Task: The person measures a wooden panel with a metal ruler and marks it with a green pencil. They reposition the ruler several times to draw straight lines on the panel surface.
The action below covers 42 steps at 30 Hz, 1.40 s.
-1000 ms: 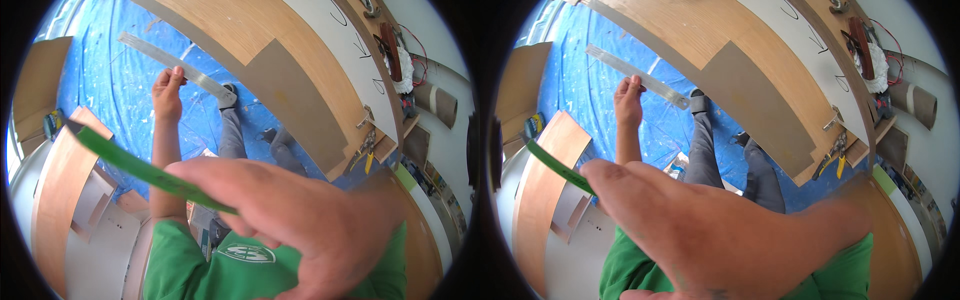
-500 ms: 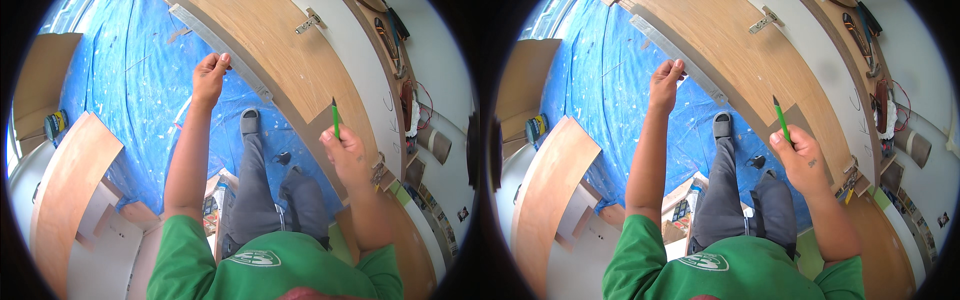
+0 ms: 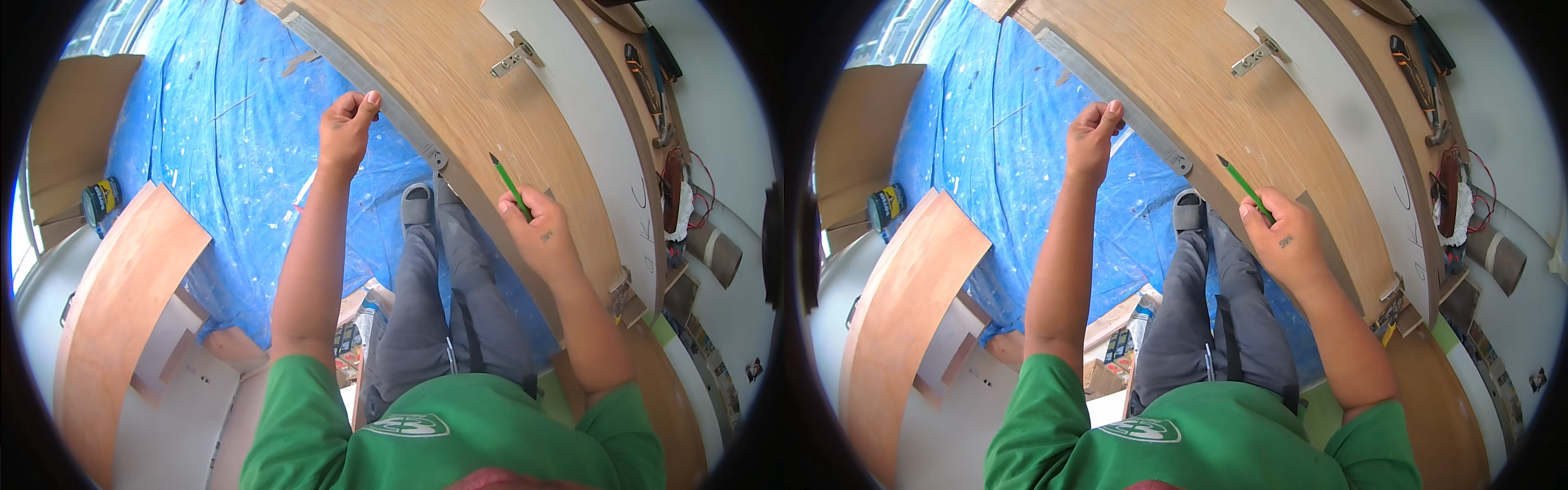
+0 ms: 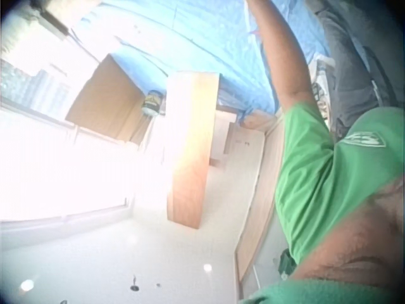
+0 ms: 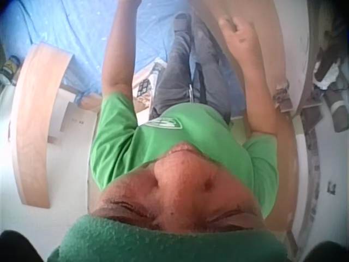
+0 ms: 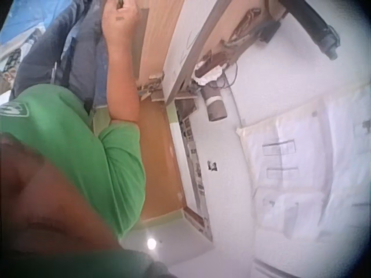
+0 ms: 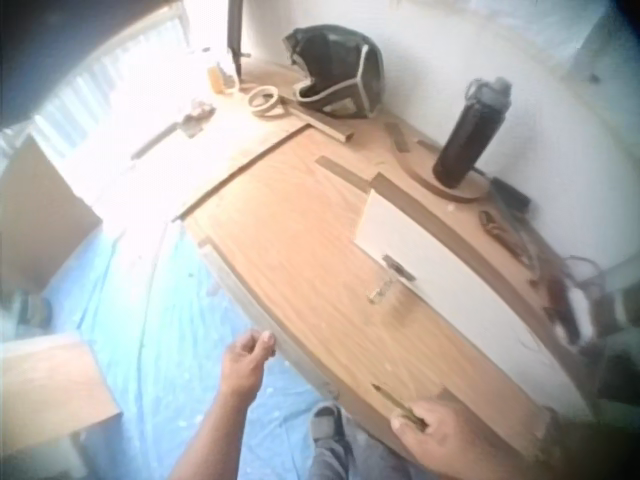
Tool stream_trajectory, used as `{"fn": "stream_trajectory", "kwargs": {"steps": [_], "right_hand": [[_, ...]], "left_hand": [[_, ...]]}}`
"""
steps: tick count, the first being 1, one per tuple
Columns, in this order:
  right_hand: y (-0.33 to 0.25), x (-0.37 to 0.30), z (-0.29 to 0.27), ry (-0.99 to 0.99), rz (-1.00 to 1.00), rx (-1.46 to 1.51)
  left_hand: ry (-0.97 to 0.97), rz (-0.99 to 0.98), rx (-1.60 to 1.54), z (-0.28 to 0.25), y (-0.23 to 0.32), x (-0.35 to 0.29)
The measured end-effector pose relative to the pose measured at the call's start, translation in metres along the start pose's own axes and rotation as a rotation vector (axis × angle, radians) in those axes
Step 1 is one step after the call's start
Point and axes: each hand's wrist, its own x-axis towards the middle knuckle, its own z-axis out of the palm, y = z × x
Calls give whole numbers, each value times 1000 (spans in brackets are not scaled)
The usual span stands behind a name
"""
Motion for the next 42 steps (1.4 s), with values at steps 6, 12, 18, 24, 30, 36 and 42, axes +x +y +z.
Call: {"fn": "stream_trajectory", "kwargs": {"steps": [6, 12, 18, 24, 30, 36, 42], "right_hand": [[8, 35, 30, 48, -376, -211], [11, 65, 55, 96, -603, -258], [5, 79, 55, 6, -694, -325], [14, 85, 56, -5, -741, -341], [11, 87, 58, -8, -762, -389], [9, 91, 58, -18, -821, -396], [8, 90, 57, -26, -848, -401]], "left_hand": [[87, 11, 232, 3, 6, 5], [117, 45, 354, 5, 11, 3], [104, 61, 411, 4, 19, 3], [102, 44, 458, 7, 30, 1], [84, 86, 414, 2, 24, 3], [62, 97, 385, 2, 23, 5], [151, 81, 473, 5, 29, 3]]}}
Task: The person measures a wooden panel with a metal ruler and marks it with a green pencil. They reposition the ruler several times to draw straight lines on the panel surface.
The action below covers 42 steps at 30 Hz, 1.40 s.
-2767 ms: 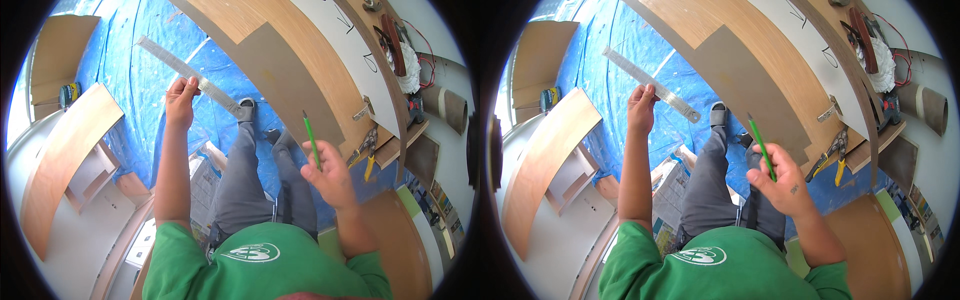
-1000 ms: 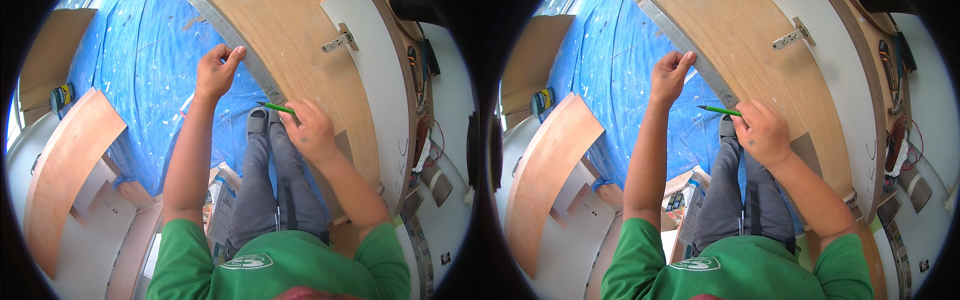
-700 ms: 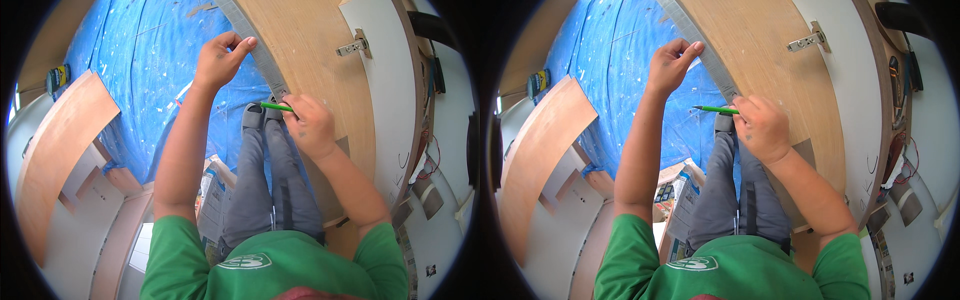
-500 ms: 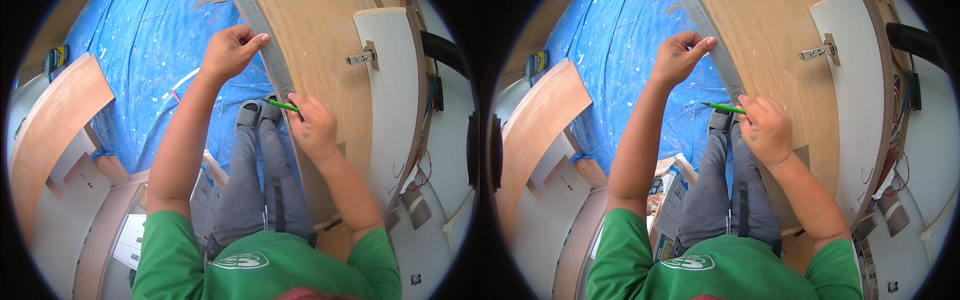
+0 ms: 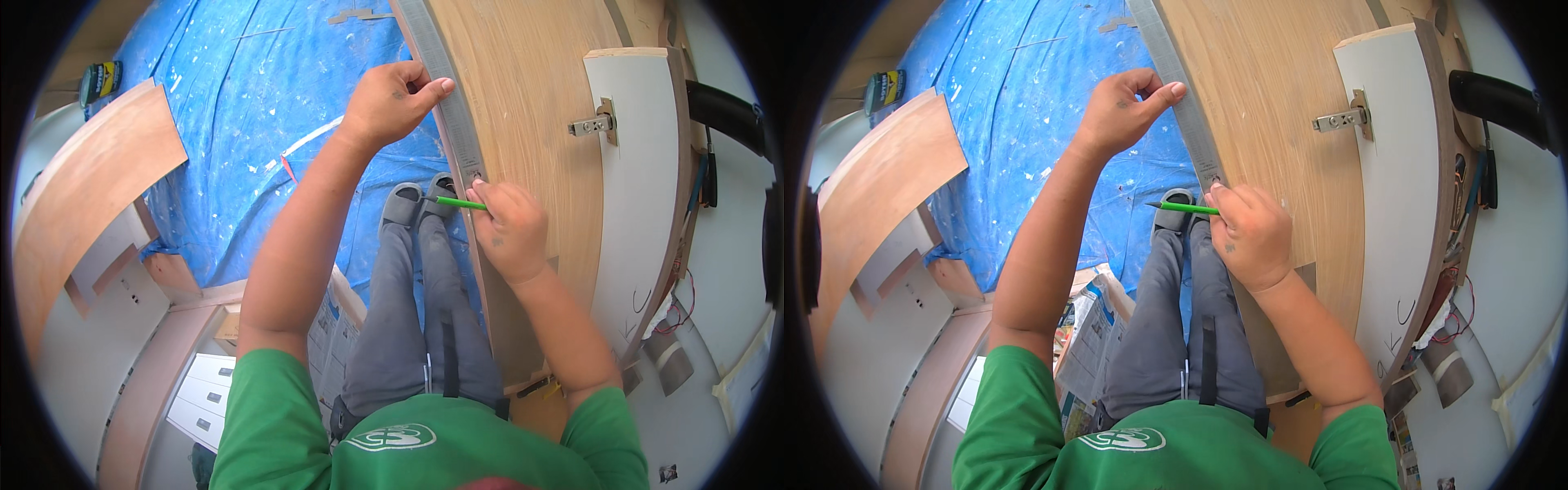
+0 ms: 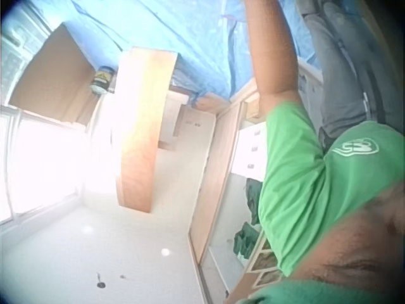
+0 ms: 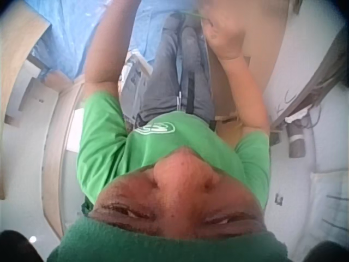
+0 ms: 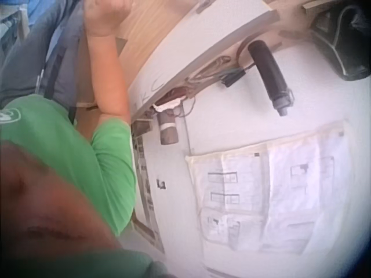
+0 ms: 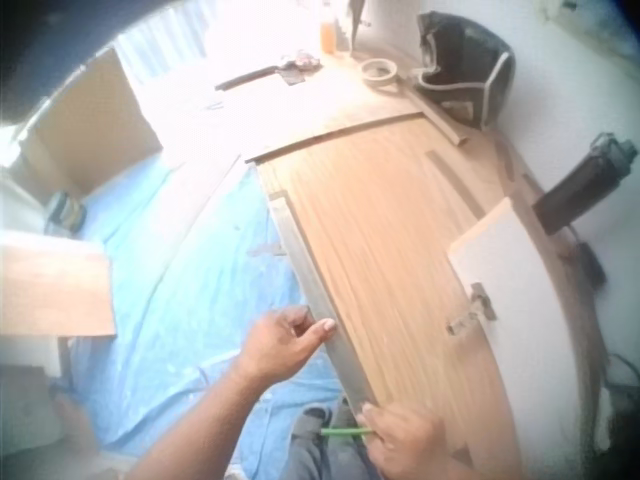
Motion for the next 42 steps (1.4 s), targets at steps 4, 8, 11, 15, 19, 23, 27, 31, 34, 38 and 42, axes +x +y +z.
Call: {"fn": "stream_trajectory", "kwargs": {"steps": [4, 8, 11, 15, 19, 23, 27, 31, 34, 38, 42], "right_hand": [[-2, 1, -2, -13, 17, -15], [-1, 1, 2, -3, 15, 4], [-1, 1, 3, 9, 13, 12], [-2, 1, 1, 6, 18, 3], [-2, 3, 2, 12, 11, 11], [-1, 2, 2, 17, 12, 12], [1, 0, 3, 29, 12, 25], [1, -4, 6, 22, 24, 12], [2, -1, 8, 25, 17, 46], [5, -4, 8, 26, 14, 54], [-6, -2, 7, 15, 172, 38]], "left_hand": [[355, 43, 58, 5, 16, 11], [502, 104, 95, 28, 8, 37], [548, 125, 124, 40, 4, 45], [539, 113, 139, 40, 6, 43], [489, 63, 88, 34, 11, 41], [515, 98, 9, 35, 10, 40], [499, 78, -62, 36, 7, 40], [634, 227, -162, 40, -5, 48], [625, 224, -70, 35, -16, 55], [565, 182, -32, 30, -5, 50], [584, 177, -33, 32, -8, 51]]}}
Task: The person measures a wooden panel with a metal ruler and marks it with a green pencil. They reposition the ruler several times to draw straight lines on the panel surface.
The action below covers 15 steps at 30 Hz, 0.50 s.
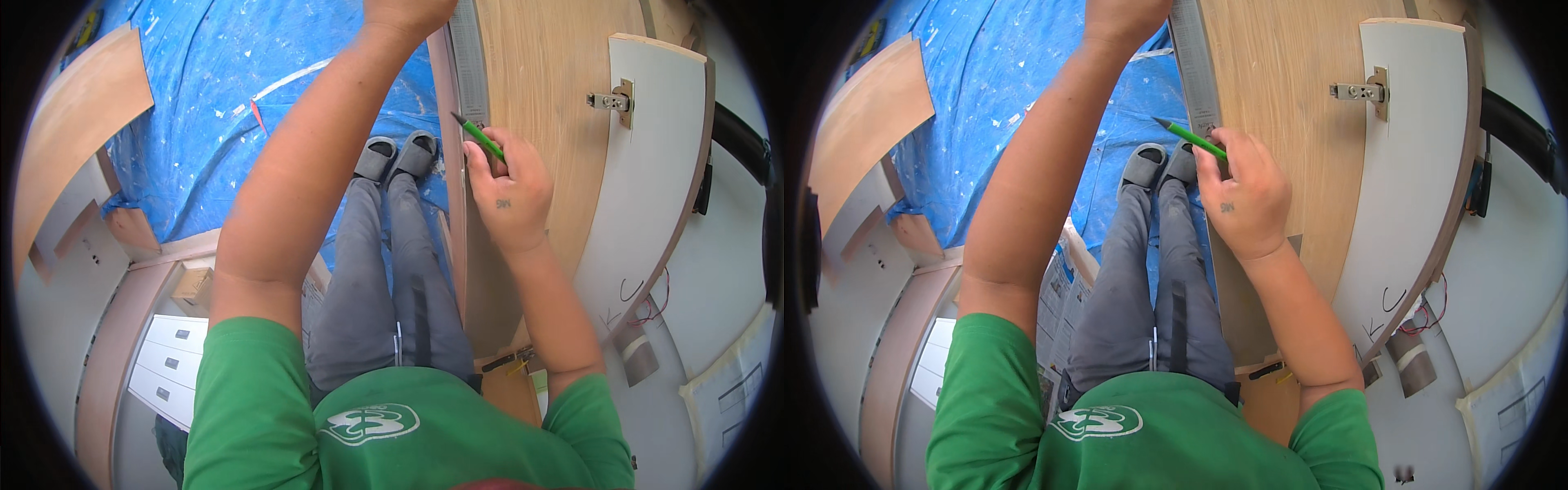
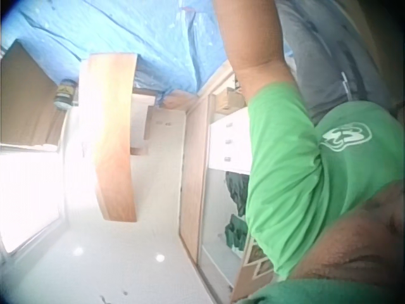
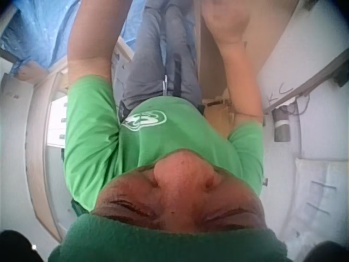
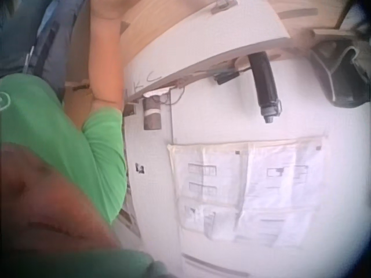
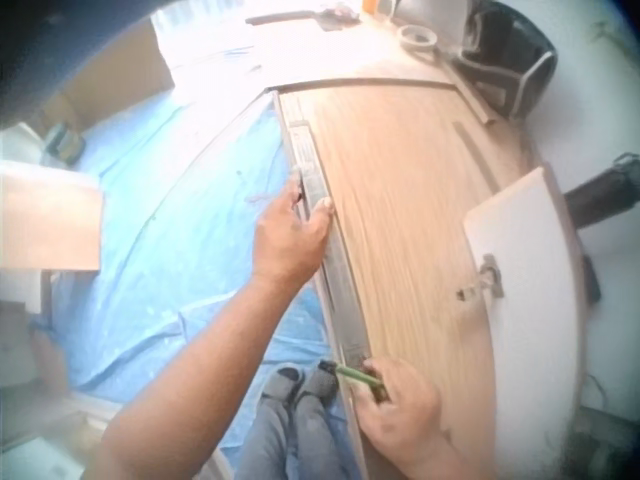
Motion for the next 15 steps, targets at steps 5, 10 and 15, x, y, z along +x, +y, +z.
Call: {"fn": "stream_trajectory", "kwargs": {"steps": [5, 10, 15], "right_hand": [[-4, 5, -2, -23, 51, -94], [-2, 5, -3, -32, 109, -99], [-5, 6, -3, -37, 131, -96]], "left_hand": [[8, 14, 7, 0, -2, -1], [-42, -8, -26, -2, 5, -1], [-2, 8, -18, -1, 3, -1]]}}
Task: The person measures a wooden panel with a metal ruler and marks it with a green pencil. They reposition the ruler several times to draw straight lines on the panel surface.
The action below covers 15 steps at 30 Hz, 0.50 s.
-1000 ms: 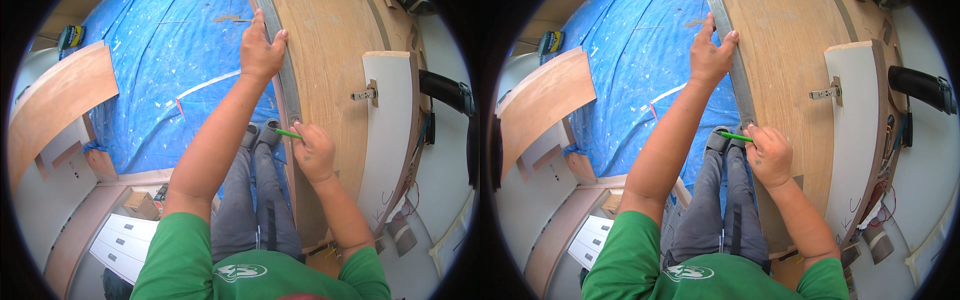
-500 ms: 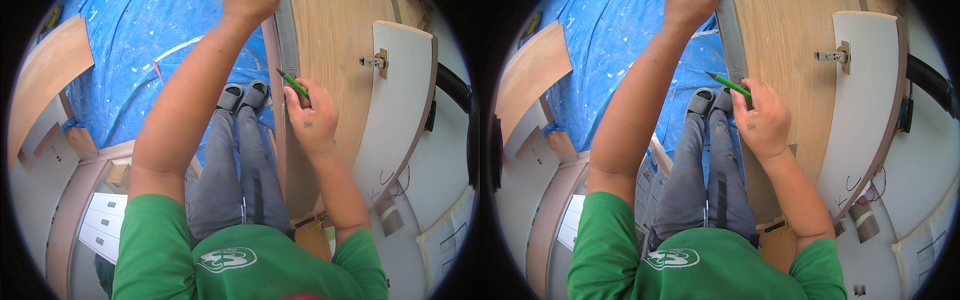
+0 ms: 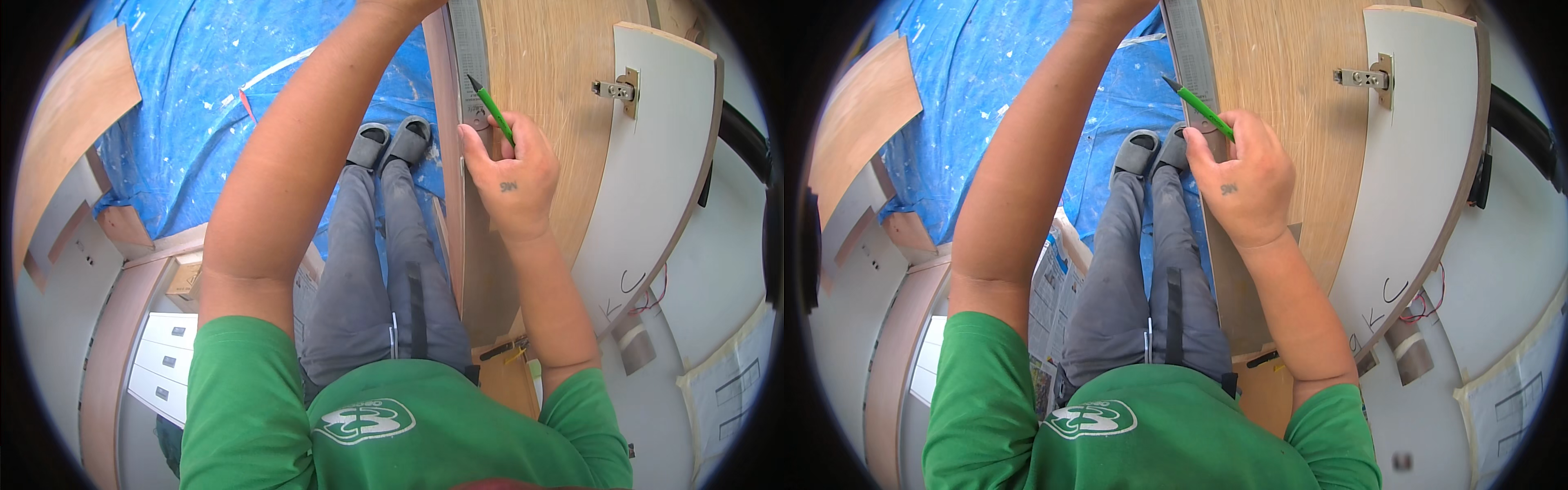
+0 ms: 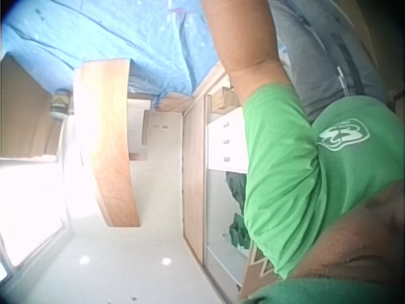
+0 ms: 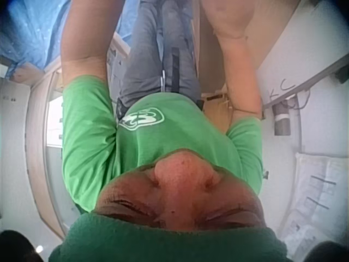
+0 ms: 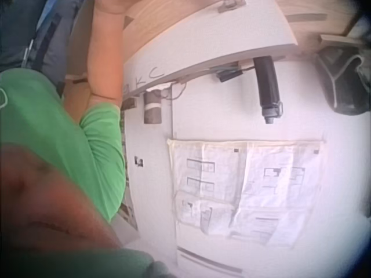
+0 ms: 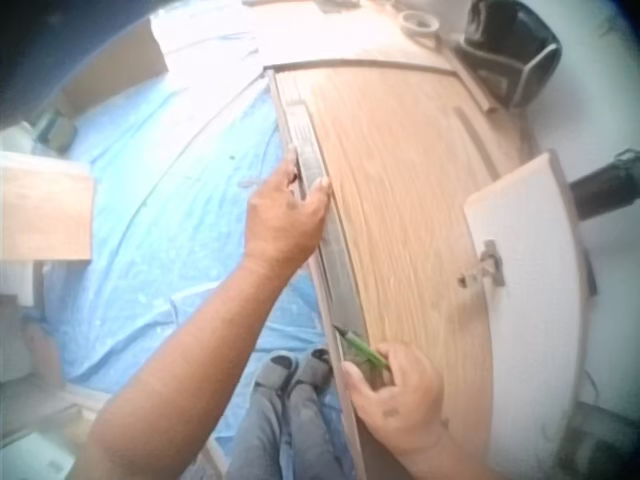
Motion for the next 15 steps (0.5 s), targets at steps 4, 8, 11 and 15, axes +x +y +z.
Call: {"fn": "stream_trajectory", "kwargs": {"steps": [4, 8, 11, 15], "right_hand": [[-2, 0, 3, 5, 11, -1], [-2, 0, 4, 6, 11, 9], [-3, 0, 6, 10, 11, -5], [-4, 0, 7, 17, 37, 17]], "left_hand": [[-17, -7, -24, -1, 1, 0], [-15, -21, 11, -1, 4, 1], [-3, -15, 8, -1, 4, 1], [-15, -4, -10, -2, 3, 2]]}}
